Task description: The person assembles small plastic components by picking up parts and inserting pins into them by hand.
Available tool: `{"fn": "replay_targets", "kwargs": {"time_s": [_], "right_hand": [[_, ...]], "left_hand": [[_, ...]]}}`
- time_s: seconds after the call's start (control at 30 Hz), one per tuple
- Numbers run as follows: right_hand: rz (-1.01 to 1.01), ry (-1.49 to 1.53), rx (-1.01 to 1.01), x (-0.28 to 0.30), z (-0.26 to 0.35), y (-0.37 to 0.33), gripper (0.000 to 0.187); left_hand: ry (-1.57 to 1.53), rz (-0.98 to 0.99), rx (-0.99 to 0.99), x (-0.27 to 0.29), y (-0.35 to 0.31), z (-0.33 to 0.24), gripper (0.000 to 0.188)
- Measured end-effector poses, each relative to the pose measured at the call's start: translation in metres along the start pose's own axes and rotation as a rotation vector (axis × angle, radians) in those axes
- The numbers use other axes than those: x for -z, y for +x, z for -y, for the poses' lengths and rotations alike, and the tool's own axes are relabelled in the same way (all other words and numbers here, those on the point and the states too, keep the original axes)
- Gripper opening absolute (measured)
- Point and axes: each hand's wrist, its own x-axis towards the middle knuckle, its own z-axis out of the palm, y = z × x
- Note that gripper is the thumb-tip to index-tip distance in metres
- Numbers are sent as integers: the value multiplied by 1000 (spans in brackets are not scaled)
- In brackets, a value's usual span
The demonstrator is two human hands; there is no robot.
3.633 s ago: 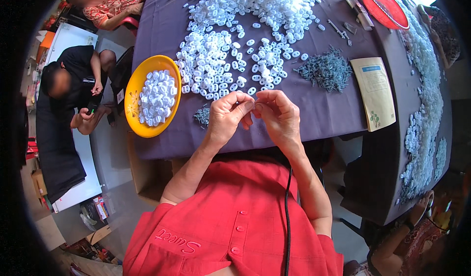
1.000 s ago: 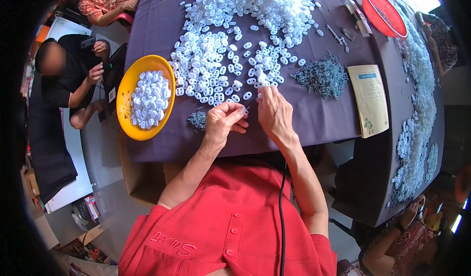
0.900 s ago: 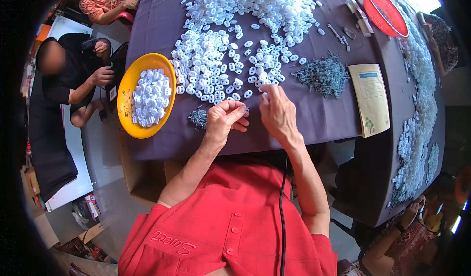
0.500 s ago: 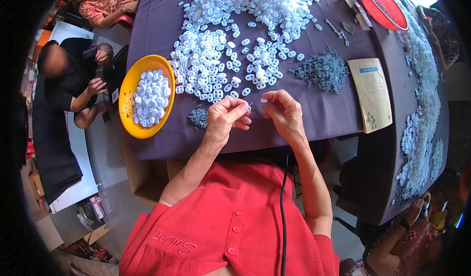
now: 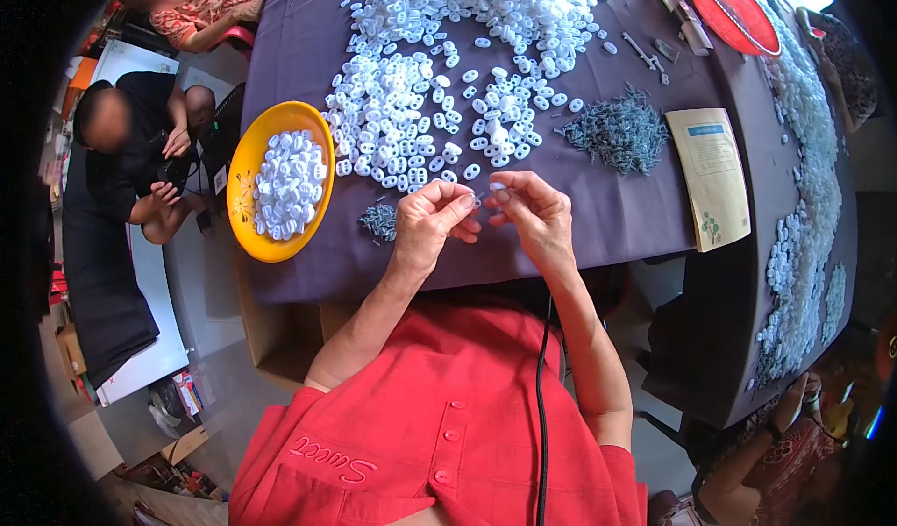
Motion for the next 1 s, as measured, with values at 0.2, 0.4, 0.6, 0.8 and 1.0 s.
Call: {"fn": "replay_targets", "kwargs": {"time_s": [0.2, 0.4, 0.6, 0.8, 1.0], "right_hand": [[-39, 19, -62, -4, 4, 1, 17], [-51, -35, -19, -8, 4, -1, 17], [-29, -24, 18, -7, 3, -1, 16], [-42, -35, 5, -9, 2, -1, 16], [-69, -45, 12, -15, -2, -3, 17]], "left_hand": [[14, -22, -21, -1, -1, -2, 12], [90, 6, -51, -1, -2, -2, 13], [136, -1, -67, -1, -3, -3, 14], [192, 8, -60, -3, -4, -6, 15], [228, -31, -99, -4, 0, -4, 10]]}}
